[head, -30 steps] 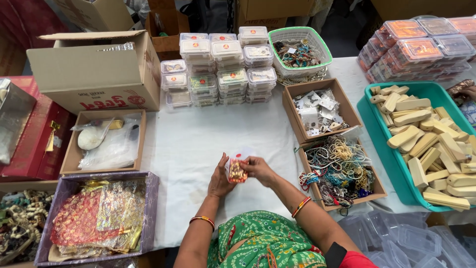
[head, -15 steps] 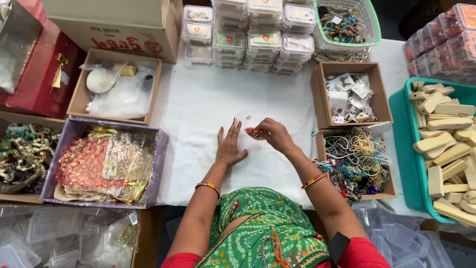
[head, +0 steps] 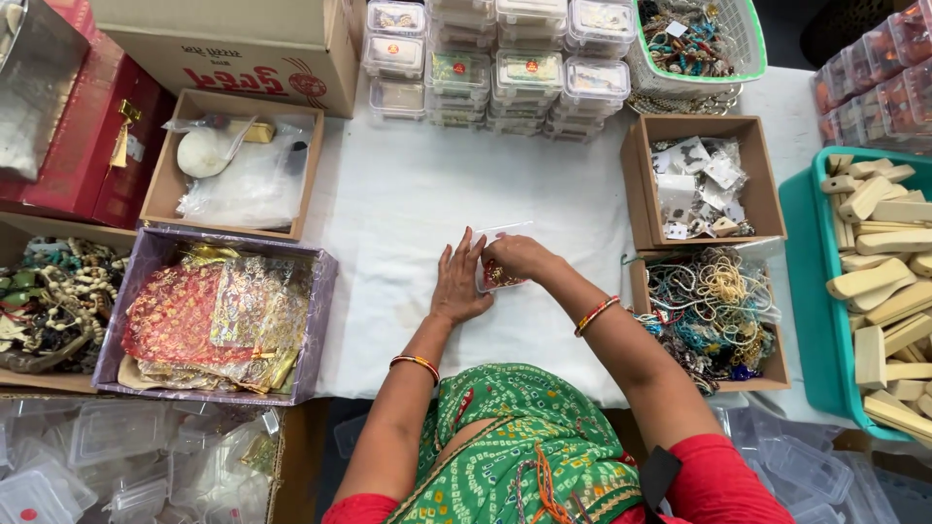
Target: The person sits at a table and packs jewelry items. They first coil a beaded necklace, place it in a small plastic bag, wrap it in a decorative paper sheet, and put it into a clear plastic container. They repeat the process with a second necklace.
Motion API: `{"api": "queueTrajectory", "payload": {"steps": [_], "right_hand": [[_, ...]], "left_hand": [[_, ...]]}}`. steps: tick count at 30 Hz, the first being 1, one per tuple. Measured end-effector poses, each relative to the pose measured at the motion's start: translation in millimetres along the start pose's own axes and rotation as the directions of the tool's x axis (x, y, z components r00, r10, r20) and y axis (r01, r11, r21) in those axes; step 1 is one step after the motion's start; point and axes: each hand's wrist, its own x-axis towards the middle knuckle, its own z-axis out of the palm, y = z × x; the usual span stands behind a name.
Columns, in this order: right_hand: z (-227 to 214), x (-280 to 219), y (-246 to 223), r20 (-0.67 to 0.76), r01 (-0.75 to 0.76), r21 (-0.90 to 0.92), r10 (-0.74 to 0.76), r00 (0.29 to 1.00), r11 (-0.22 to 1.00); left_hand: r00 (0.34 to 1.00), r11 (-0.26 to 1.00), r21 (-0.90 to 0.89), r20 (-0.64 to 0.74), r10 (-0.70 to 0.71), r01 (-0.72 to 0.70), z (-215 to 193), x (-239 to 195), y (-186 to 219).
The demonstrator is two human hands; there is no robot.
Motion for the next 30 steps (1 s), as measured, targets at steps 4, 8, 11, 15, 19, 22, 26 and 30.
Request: {"api": "queueTrajectory", "payload": {"steps": [4, 8, 11, 15, 19, 22, 26, 30], "right_hand": [[9.9, -13.6, -10.7, -0.008, -0.03, -0.018, 0.03, 1.0, 0.999], [37.9, -24.7, -10.5, -0.463, 0.263, -0.142, -0.299, 0.835, 0.954], [34.5, -35.1, -22.4, -0.644, 0.064, -0.331, -0.275, 0.714, 0.942], [55.3, -33.7, -10.7, -0.621, -0.071, -0.238, -0.095, 0.778, 0.969], [63.1, -50.9, -14.5, -0.656, -0.021, -0.045, -0.014, 0.754, 0.999], [64.9, -64.5, -17.2, -0.724, 0.021, -0.07, -0.065, 0.687, 0.997], [84.9, -79.5, -14.5, -0.779, 0.028, -0.145, -0.132, 0.612, 0.989], [119.4, -91.3, -3.4, -0.716, 0.009, -0.34, -0.265, 0.646, 0.94]], "left_hand": [[0.996, 0.998, -0.038, -0.077, 0.049, -0.053, 8.5, -3.6, -4.0], [0.994, 0.997, -0.062, -0.098, 0.042, -0.048, 7.6, -1.9, -4.5], [0.996, 0.997, -0.072, -0.078, 0.037, -0.042, 8.2, -3.8, -4.3], [0.996, 0.997, -0.053, -0.081, 0.049, -0.054, 7.5, -3.0, -4.4], [0.994, 0.997, -0.051, -0.089, 0.055, -0.06, 7.2, -6.9, -2.5], [0.977, 0.991, -0.06, -0.183, 0.108, -0.121, 10.6, -8.8, -5.9], [0.959, 0.979, -0.078, -0.228, 0.167, -0.189, 20.8, -10.1, -12.3], [0.985, 0.994, -0.036, -0.137, 0.102, -0.108, 21.0, -9.0, -12.6]]}}
